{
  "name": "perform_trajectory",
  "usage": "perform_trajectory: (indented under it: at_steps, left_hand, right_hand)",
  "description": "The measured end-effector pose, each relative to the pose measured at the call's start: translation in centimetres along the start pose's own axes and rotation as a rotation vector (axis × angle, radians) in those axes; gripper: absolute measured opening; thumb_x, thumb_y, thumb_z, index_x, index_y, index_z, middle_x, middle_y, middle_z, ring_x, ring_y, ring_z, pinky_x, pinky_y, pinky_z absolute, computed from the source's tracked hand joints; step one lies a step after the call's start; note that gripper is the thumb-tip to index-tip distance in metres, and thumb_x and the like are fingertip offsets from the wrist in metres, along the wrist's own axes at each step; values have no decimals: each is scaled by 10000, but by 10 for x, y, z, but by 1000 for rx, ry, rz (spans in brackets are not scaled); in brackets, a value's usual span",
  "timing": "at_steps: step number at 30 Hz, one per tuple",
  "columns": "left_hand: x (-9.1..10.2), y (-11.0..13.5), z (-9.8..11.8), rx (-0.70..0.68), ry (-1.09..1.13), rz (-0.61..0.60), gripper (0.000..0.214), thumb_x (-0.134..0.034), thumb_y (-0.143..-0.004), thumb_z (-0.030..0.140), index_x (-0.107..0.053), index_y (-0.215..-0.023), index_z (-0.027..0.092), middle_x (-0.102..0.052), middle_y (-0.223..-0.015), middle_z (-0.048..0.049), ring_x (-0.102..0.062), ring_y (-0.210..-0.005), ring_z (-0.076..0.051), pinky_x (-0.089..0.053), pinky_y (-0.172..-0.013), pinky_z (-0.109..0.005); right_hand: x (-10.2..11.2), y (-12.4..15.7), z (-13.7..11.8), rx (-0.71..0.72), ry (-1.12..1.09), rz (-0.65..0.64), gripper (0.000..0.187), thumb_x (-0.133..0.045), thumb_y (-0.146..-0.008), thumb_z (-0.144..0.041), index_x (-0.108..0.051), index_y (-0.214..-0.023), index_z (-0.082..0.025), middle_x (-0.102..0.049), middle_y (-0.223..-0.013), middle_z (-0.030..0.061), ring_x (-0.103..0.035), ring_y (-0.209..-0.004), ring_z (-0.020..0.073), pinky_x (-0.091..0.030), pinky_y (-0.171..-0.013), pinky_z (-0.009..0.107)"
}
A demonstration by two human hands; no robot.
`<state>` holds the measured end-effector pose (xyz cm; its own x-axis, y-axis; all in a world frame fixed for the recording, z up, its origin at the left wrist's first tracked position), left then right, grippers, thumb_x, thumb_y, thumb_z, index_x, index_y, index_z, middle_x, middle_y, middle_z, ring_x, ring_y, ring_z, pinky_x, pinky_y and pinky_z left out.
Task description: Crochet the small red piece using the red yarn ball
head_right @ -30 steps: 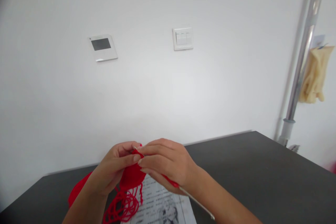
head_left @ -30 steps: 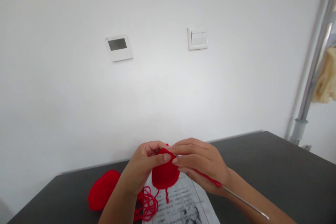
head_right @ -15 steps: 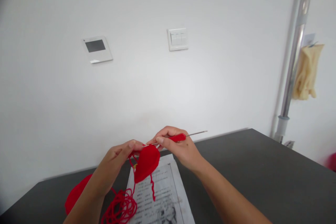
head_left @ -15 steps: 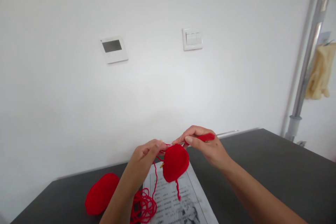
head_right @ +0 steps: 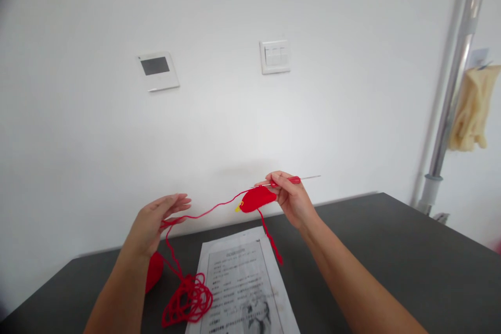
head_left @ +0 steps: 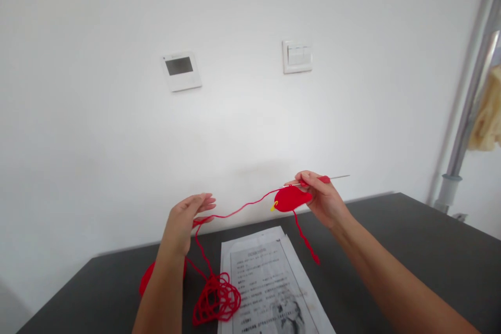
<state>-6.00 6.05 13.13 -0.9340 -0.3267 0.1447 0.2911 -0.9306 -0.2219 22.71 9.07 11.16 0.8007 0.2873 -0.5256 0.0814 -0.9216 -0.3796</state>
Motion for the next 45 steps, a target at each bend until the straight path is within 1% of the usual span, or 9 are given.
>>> perform_trajectory:
  at_steps: [4, 8, 10, 14, 21, 30, 38, 42, 45]
  left_hand:
    - [-5, 2, -3, -80, -245, 71, 140, -708, -660, 348, -645, -683, 224, -707, -881, -106, -537, -1126, -354, -443, -875, -425]
    - [-43, 24, 8, -139, -224, -159, 237, -669, -726, 429, -707, -833, 221, -723, -960, -79, -600, -1035, -285, -394, -953, -388]
    - [-66, 39, 12, -88, 96, -365, 377, -551, -815, 488, -677, -1008, 189, -695, -1065, -111, -597, -1054, -271, -426, -921, -382]
    - [-91, 52, 11, 109, 514, -434, 439, -563, -810, 512, -642, -1056, 157, -670, -1030, -105, -618, -965, -244, -467, -832, -347]
    - [-91, 50, 8, 378, 723, -436, 341, -481, -885, 429, -644, -975, 144, -639, -884, -62, -621, -811, -179, -472, -713, -278]
    - [-86, 48, 13, 523, 922, -508, 340, -400, -920, 379, -612, -981, 120, -630, -802, -67, -624, -666, -151, -516, -634, -269]
    - [-74, 50, 24, 435, 1269, -566, 324, -312, -956, 273, -555, -998, 63, -566, -800, -85, -527, -551, -52, -367, -333, -67]
    - [-64, 54, 34, 224, 1357, -441, 321, -310, -947, 232, -551, -1072, 61, -587, -852, -98, -577, -632, -58, -495, -508, -93]
    - [-60, 58, 38, -30, 1124, -316, 311, -413, -909, 273, -605, -1092, 111, -635, -924, -100, -626, -774, -117, -553, -698, -202]
  right_hand:
    - [-2, 1, 3, -28, 29, -30, 198, -730, -716, -345, -644, -720, -167, -727, -671, 40, -699, -631, 177, -513, -578, 235]
    - [-14, 8, 13, -83, 18, -133, 220, -711, -750, -360, -624, -715, -161, -725, -667, 45, -691, -611, 159, -511, -565, 217]
    - [-22, 13, 20, -122, 16, -193, 221, -696, -771, -359, -628, -724, -154, -727, -679, 48, -674, -584, 136, -505, -559, 202]
    - [-38, 24, 31, -168, 52, -327, 209, -681, -798, -336, -650, -764, -132, -731, -729, 60, -671, -618, 124, -516, -612, 209]
    - [-44, 29, 31, -173, 58, -357, 210, -670, -814, -339, -659, -780, -133, -731, -748, 56, -676, -634, 118, -527, -632, 204]
    - [-43, 27, 27, -134, -2, -332, 204, -696, -789, -341, -662, -765, -141, -727, -730, 43, -665, -615, 111, -527, -610, 197]
    - [-41, 28, 26, -125, 34, -376, 214, -670, -817, -346, -638, -776, -138, -737, -759, 54, -683, -647, 112, -530, -643, 207]
    - [-44, 32, 26, -133, 86, -440, 199, -637, -846, -322, -632, -787, -133, -742, -780, 62, -696, -688, 120, -537, -647, 216]
    - [-49, 37, 22, -95, 186, -498, 179, -639, -842, -306, -658, -811, -131, -743, -806, 58, -693, -744, 126, -540, -673, 232]
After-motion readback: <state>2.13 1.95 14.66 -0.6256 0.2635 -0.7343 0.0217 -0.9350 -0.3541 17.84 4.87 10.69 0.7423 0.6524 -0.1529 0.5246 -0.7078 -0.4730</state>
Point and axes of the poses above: each hand's wrist, its own y-axis away from the middle knuckle, its own x-axis out of the back of the hand, z = x × y, the point moved 2 cm from there along -y, towards the middle knuckle
